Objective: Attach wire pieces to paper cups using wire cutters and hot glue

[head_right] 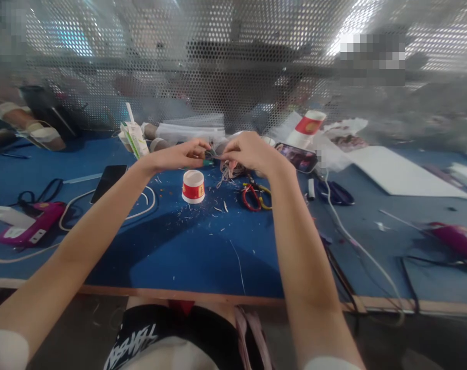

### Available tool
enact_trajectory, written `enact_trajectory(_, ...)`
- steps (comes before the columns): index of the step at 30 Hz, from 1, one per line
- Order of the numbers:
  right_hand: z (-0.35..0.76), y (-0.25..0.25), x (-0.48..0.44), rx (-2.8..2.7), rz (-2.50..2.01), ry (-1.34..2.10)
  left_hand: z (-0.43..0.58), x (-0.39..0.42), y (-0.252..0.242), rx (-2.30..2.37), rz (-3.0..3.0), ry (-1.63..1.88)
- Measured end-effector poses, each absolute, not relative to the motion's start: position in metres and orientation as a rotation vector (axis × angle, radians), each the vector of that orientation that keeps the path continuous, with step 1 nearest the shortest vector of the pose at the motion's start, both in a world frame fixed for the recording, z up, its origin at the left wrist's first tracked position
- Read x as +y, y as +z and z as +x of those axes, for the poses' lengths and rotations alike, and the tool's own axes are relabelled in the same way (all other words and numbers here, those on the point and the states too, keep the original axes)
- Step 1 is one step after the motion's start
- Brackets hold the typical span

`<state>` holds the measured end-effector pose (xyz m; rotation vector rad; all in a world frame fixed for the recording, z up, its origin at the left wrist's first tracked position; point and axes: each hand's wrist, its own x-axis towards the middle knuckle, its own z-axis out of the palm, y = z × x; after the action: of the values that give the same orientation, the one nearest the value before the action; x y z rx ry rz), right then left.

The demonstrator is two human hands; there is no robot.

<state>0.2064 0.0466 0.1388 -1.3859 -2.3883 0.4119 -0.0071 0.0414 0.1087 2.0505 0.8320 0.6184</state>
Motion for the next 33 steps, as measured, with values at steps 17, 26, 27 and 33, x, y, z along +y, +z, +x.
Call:
enact_trajectory(17, 0.254, 0.166, 0.034, -1.994, -1.911, 0.028, -0.024, 0.034, 0.127, 0.892, 2.274, 0.439)
enact_trajectory(26, 0.258, 0.15, 0.049, -2.247, -1.97, 0.874, -0.041, 0.029, 0.142, 1.085, 2.272, 0.032)
enact_trajectory(27, 0.255, 0.148, 0.05, -2.257, -1.936, 0.86, -0.041, 0.029, 0.142, 1.115, 2.283, 0.089)
enact_trajectory(33, 0.232, 0.127, 0.063, -2.052, -1.7, 0.5, -0.054, 0.042, 0.14, 1.516, 2.234, 0.692)
